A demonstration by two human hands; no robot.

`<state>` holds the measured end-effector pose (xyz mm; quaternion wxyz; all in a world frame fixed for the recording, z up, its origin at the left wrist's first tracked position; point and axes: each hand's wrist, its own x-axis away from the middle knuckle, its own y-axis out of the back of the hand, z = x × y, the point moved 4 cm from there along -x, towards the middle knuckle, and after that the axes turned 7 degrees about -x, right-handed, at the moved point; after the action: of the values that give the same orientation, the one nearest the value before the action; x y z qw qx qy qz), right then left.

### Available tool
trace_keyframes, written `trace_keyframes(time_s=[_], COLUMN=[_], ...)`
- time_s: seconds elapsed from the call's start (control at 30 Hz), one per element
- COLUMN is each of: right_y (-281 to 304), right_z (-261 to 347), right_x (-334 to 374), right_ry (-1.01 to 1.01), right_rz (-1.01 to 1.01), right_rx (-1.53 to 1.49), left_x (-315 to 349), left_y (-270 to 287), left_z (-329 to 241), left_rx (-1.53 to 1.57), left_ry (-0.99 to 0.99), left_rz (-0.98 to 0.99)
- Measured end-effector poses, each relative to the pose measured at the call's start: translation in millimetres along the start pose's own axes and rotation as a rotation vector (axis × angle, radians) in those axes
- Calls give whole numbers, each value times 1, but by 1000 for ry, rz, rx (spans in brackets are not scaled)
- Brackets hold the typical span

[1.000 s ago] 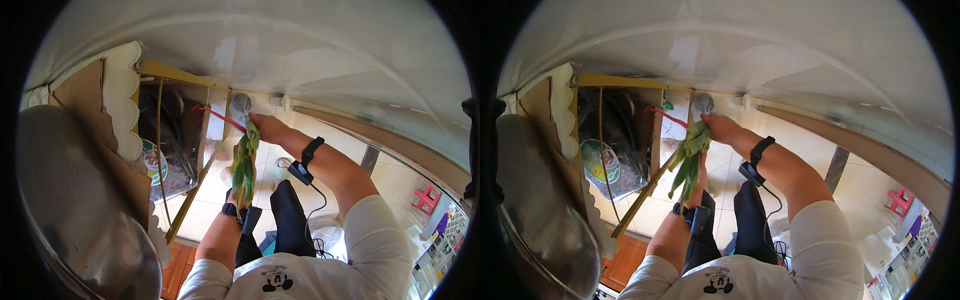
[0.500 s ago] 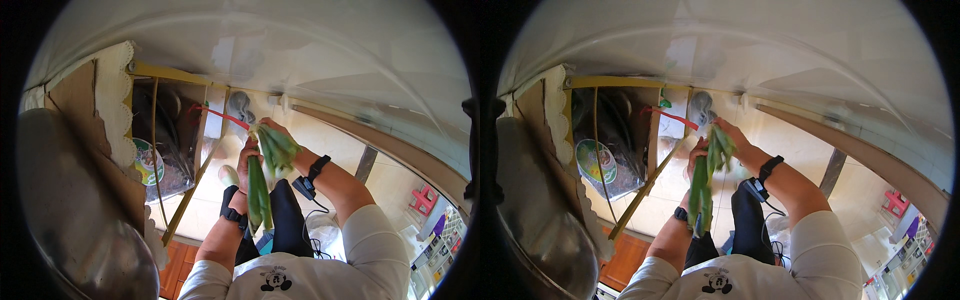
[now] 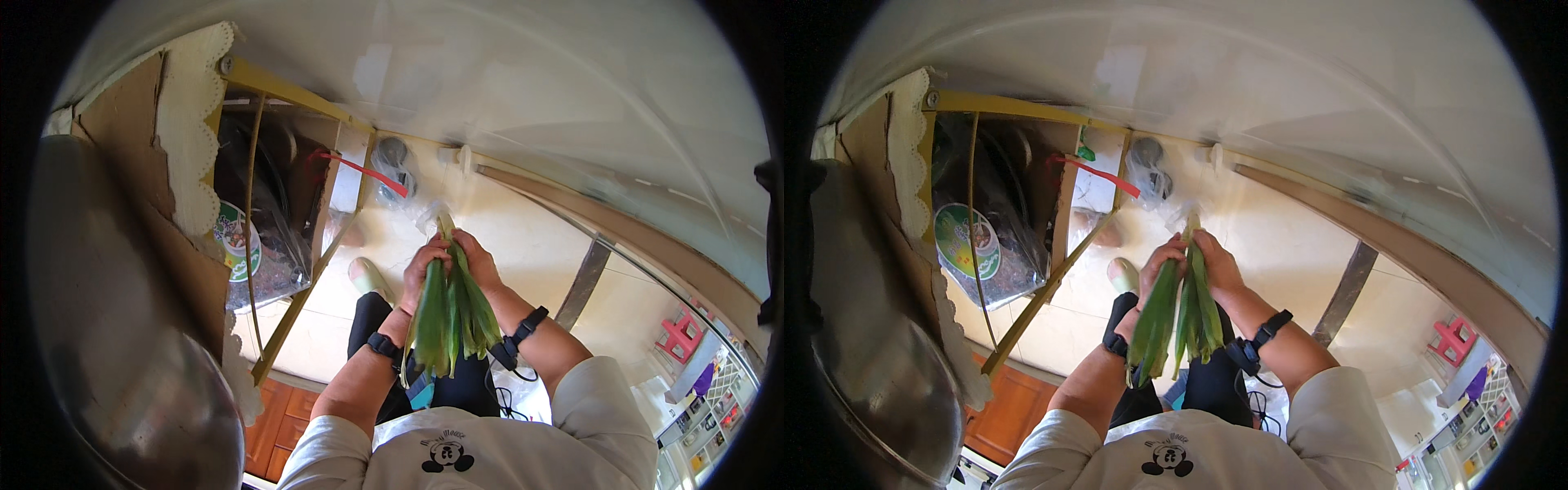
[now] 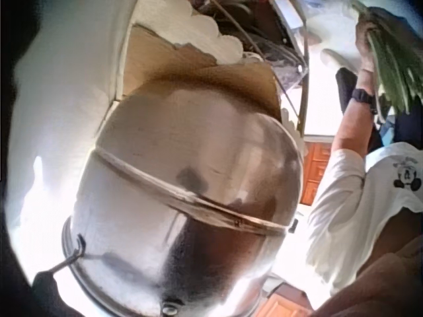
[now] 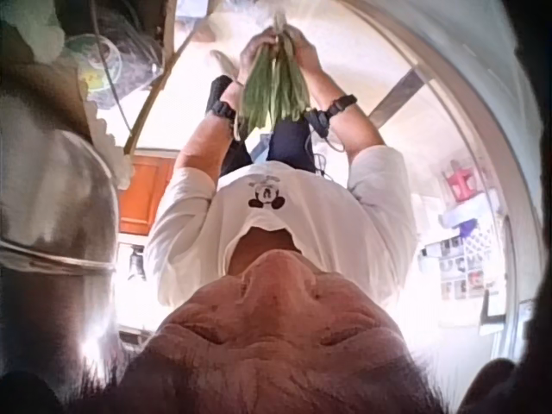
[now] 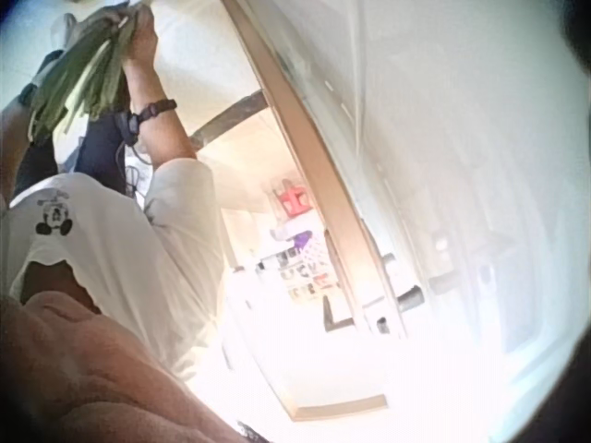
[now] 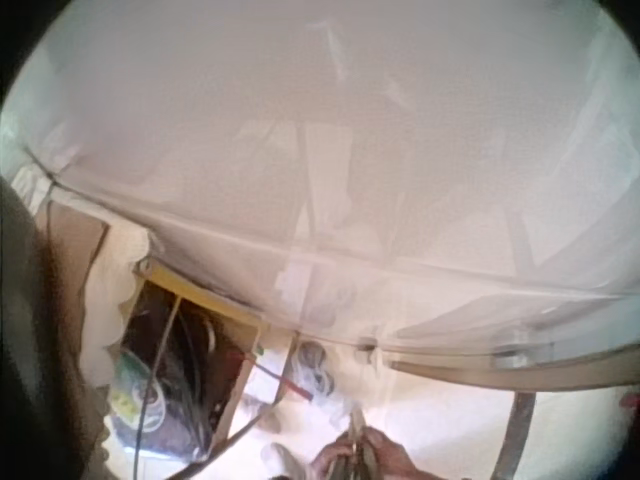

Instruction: The person chops raw meat on a wooden cutting board using a cleaver, then washes green beans in a bowl and transfers them to a colander. They unwrap and trim green onions, discarding the roots into a trash bin.

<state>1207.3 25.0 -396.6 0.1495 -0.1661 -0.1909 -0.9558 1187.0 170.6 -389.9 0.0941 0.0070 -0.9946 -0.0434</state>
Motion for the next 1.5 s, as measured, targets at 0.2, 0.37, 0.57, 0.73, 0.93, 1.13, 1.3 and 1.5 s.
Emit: trace_keyframes(time_s=[0.2, 0.37, 0.57, 0.73, 0.93, 1.13, 1.3, 1.5], right_y=[7, 3, 15, 22, 18, 52, 76, 101], right_z=[-21, -9, 0, 39, 2, 77, 125, 173], right_x=[10, 30, 32, 55, 48, 82, 122, 177], right_ry=[58, -201, -413, -12, -493, 114, 3, -128], right_rz=[14, -120, -106, -145, -94, -192, 29, -153], right_rx=[-142, -506, -938, -250, -1066, -430, -835, -1300], left_x=[16, 23, 26, 18, 40, 56, 77, 111], left_y=[-17, -11, -22, -14, -19, -18, -25, -22], left_z=[-30, -38, -56, -69, -80, -138, -219, -318], left_rx=[38, 227, 272, 194, 338, 112, 208, 157], left_ry=[-71, 8, -85, -109, 8, -57, 19, -161], left_rz=[99, 90, 128, 23, 102, 167, 133, 315])
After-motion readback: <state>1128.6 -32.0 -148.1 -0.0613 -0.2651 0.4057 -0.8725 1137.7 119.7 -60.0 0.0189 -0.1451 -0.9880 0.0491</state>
